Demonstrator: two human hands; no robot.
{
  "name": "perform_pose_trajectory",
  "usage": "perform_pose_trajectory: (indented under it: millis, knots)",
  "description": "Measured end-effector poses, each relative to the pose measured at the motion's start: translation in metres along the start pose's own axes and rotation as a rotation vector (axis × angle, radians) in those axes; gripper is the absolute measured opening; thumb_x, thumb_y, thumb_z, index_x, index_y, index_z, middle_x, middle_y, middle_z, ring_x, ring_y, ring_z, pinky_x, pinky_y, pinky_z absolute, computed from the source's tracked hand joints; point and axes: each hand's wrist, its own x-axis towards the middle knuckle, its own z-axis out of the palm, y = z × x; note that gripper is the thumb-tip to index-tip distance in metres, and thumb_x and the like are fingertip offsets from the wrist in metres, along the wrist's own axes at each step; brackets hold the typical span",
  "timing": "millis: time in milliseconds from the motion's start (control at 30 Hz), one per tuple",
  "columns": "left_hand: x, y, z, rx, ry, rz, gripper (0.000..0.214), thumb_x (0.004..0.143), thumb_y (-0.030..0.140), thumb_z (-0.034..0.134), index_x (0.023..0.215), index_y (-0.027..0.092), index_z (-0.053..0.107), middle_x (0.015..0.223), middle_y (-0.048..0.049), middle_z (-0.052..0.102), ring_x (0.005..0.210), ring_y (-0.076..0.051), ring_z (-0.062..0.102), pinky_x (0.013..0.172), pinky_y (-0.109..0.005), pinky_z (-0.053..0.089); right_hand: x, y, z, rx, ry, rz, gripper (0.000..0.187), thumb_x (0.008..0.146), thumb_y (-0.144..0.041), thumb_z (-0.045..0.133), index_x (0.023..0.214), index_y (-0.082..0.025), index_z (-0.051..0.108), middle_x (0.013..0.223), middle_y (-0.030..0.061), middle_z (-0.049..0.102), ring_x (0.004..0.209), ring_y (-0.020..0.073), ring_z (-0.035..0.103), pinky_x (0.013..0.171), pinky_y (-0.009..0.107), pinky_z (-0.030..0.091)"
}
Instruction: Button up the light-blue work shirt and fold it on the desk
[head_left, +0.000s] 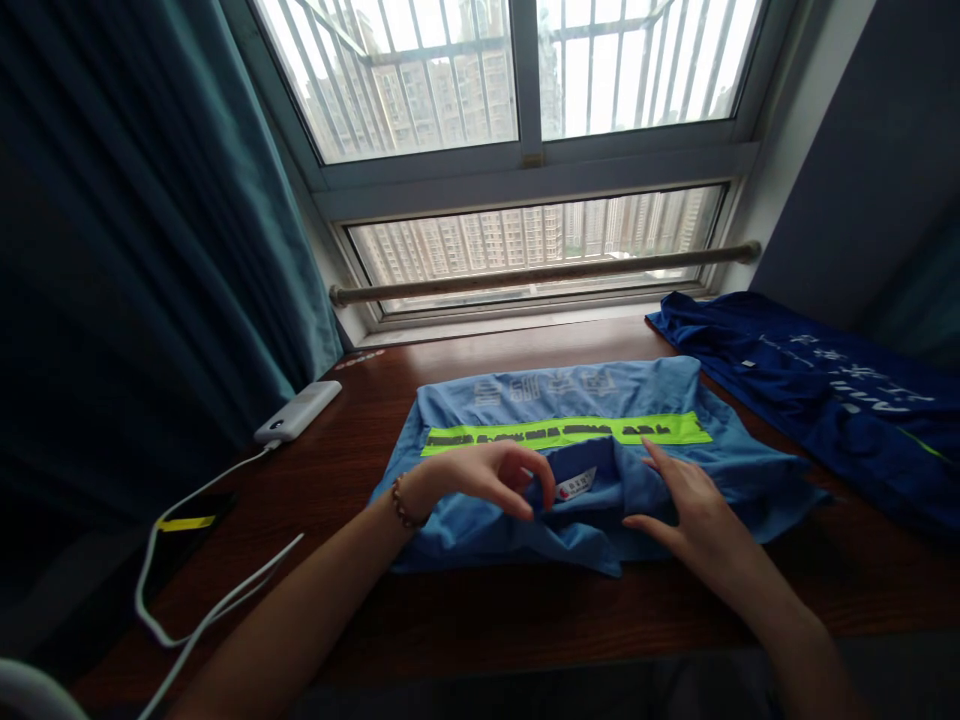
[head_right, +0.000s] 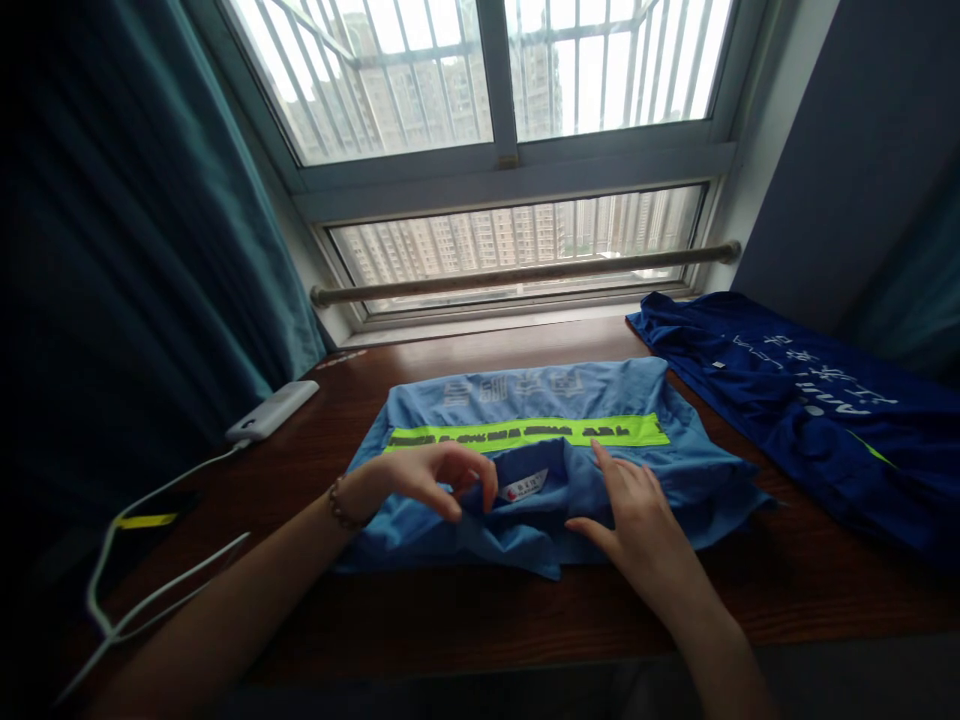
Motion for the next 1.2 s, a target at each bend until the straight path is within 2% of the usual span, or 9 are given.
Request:
perform_pose_trajectory:
  millis: [133, 333, 467, 567, 733, 867, 967, 1067, 1200]
  knots:
    - [0.007, 0.03, 0.047, 0.592, 0.483, -0.026, 0.033, 0.077, 0.048, 0.053, 0.083, 0.016, 0.06, 0.078, -0.0044, 0.058, 0.068, -0.014, 0.051, 0.058, -0.023, 0.034, -0.006, 0.02, -0.007, 0.002, -0.051, 0.015, 0.065, 0.073, -0.033, 0.061, 0.131, -0.02, 0.032, 0.11, 0.0093, 0.055, 0.104, 0.024, 0.05, 0.088, 0.039, 0.043]
    - [0.033, 0.019, 0.117, 1.062, 0.536, -0.17, 0.028, 0.076, 0.041, 0.057, 0.069, 0.014, 0.054, 0.065, -0.006, 0.054, 0.057, -0.017, 0.052, 0.052, -0.027, 0.035, 0.004, 0.028, -0.016, -0.029, -0.161, -0.094, 0.056, 0.07, -0.022, 0.062, 0.122, -0.02, 0.044, 0.107, 0.0081, 0.057, 0.104, 0.0239, 0.05, 0.093, 0.043, 0.038]
    - [0.03, 0.022, 0.108, 1.243, 0.616, -0.17, 0.012, 0.081, 0.013, 0.048, 0.069, 0.015, 0.052, 0.071, -0.0057, 0.054, 0.069, -0.019, 0.052, 0.063, -0.033, 0.039, 0.012, 0.029, -0.025, -0.035, -0.23, -0.108, 0.044, 0.071, -0.016, 0.058, 0.114, -0.018, 0.051, 0.1, 0.0075, 0.06, 0.096, 0.0225, 0.054, 0.086, 0.039, 0.043]
    - [0.021, 0.031, 0.093, 1.328, 0.633, -0.177, 0.014, 0.08, 0.007, 0.044, 0.071, 0.015, 0.051, 0.073, -0.0053, 0.053, 0.074, -0.021, 0.05, 0.067, -0.036, 0.038, 0.013, 0.027, -0.031, -0.055, -0.239, -0.126, 0.037, 0.072, -0.014, 0.055, 0.109, -0.019, 0.054, 0.101, 0.0075, 0.059, 0.094, 0.0224, 0.054, 0.082, 0.037, 0.045]
    - [0.011, 0.029, 0.097, 1.396, 0.336, 0.052, 0.009, 0.081, 0.012, 0.046, 0.079, 0.015, 0.054, 0.084, -0.0066, 0.053, 0.082, -0.02, 0.049, 0.075, -0.036, 0.038, 0.004, 0.025, -0.035, -0.072, -0.36, -0.131, 0.037, 0.07, -0.011, 0.056, 0.105, -0.021, 0.056, 0.097, 0.0064, 0.059, 0.089, 0.0215, 0.055, 0.077, 0.035, 0.047]
    - [0.001, 0.032, 0.106, 1.269, 0.201, 0.193, 0.011, 0.082, 0.013, 0.044, 0.08, 0.016, 0.055, 0.082, -0.0049, 0.054, 0.079, -0.016, 0.051, 0.081, -0.032, 0.039, -0.005, 0.023, -0.043, -0.017, -0.432, -0.097, 0.039, 0.07, -0.027, 0.064, 0.107, -0.023, 0.055, 0.096, 0.0058, 0.06, 0.087, 0.0215, 0.056, 0.075, 0.034, 0.048]
    - [-0.007, 0.039, 0.103, 1.141, 0.338, 0.274, 0.015, 0.083, 0.016, 0.043, 0.09, 0.016, 0.055, 0.098, -0.0076, 0.056, 0.097, -0.018, 0.049, 0.092, -0.033, 0.035, -0.003, 0.013, -0.052, 0.04, -0.32, -0.126, 0.041, 0.077, -0.034, 0.058, 0.116, -0.024, 0.051, 0.111, 0.0068, 0.055, 0.1, 0.0213, 0.053, 0.084, 0.034, 0.046]
    - [-0.01, 0.032, 0.092, 1.074, 0.548, 0.19, 0.018, 0.085, 0.024, 0.045, 0.097, 0.017, 0.055, 0.105, -0.008, 0.056, 0.111, -0.022, 0.042, 0.1, -0.042, 0.026, 0.007, 0.001, -0.054, 0.068, -0.248, -0.228, 0.039, 0.083, -0.03, 0.049, 0.122, -0.028, 0.047, 0.129, 0.0037, 0.043, 0.119, 0.0216, 0.039, 0.097, 0.037, 0.037]
    - [-0.008, -0.003, 0.074, 0.95, 0.594, -0.013, 0.026, 0.083, 0.042, 0.046, 0.077, 0.018, 0.056, 0.085, -0.003, 0.059, 0.104, -0.022, 0.046, 0.101, -0.049, 0.019, 0.013, 0.004, -0.034, 0.08, -0.404, -0.255, 0.036, 0.086, -0.031, 0.044, 0.122, -0.03, 0.048, 0.134, 0.0015, 0.039, 0.122, 0.022, 0.036, 0.099, 0.039, 0.035]
